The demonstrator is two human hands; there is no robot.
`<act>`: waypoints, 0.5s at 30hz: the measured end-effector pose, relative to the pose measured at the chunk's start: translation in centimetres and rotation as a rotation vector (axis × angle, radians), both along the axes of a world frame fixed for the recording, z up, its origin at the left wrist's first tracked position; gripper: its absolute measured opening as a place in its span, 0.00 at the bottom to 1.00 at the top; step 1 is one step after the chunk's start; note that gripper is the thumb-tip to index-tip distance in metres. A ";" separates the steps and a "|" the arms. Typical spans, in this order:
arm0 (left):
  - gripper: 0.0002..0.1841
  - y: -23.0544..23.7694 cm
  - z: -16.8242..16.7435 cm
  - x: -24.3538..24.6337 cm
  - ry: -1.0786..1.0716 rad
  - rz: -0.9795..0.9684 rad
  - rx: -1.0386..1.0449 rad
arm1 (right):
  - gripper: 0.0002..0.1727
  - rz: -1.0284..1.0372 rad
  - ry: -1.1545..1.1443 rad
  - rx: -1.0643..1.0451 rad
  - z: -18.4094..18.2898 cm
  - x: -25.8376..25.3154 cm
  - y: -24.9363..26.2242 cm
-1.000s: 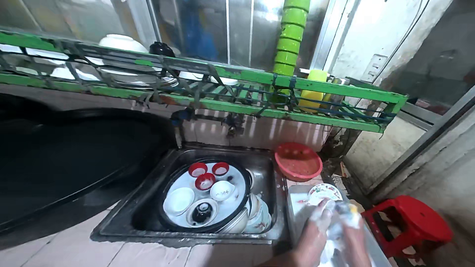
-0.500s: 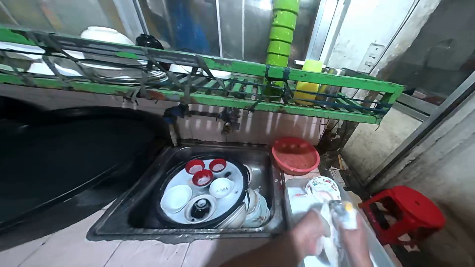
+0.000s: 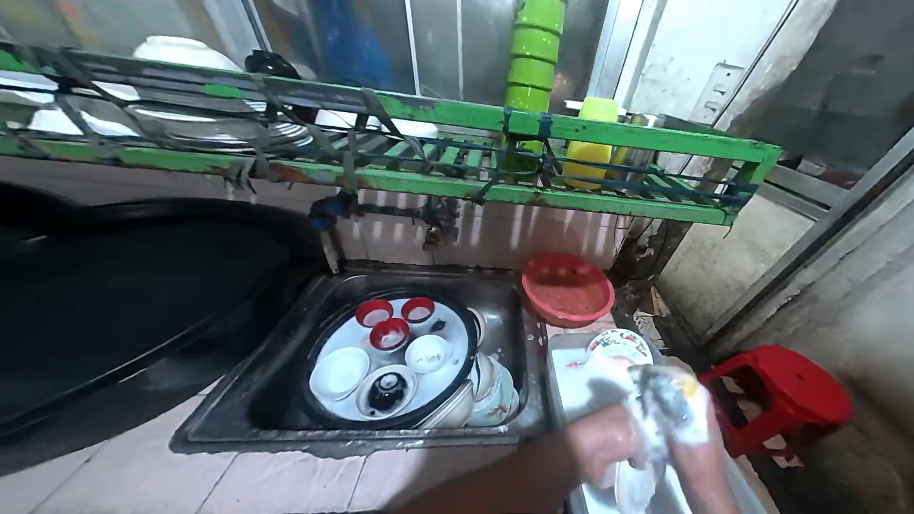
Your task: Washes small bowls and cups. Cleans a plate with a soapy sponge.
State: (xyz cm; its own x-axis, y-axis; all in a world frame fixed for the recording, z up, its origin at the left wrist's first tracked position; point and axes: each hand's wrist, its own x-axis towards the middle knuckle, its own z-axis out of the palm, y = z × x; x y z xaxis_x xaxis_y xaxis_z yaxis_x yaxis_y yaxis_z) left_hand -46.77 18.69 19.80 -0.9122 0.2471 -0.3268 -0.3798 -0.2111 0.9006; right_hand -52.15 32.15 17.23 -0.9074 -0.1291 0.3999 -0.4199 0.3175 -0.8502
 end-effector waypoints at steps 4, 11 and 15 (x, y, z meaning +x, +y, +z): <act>0.35 0.3 0.7 0.6 -0.062 0.032 0.042 | 0.34 -0.123 -0.157 -0.034 -0.3 -2.3 1.8; 0.09 0.2 1.7 0.5 -0.177 0.121 0.068 | 0.29 -0.004 0.033 -0.059 -0.1 -0.4 0.5; 0.18 2.5 2.0 1.2 0.062 0.376 0.085 | 0.36 -0.066 -0.117 -0.237 -2.1 1.6 -0.1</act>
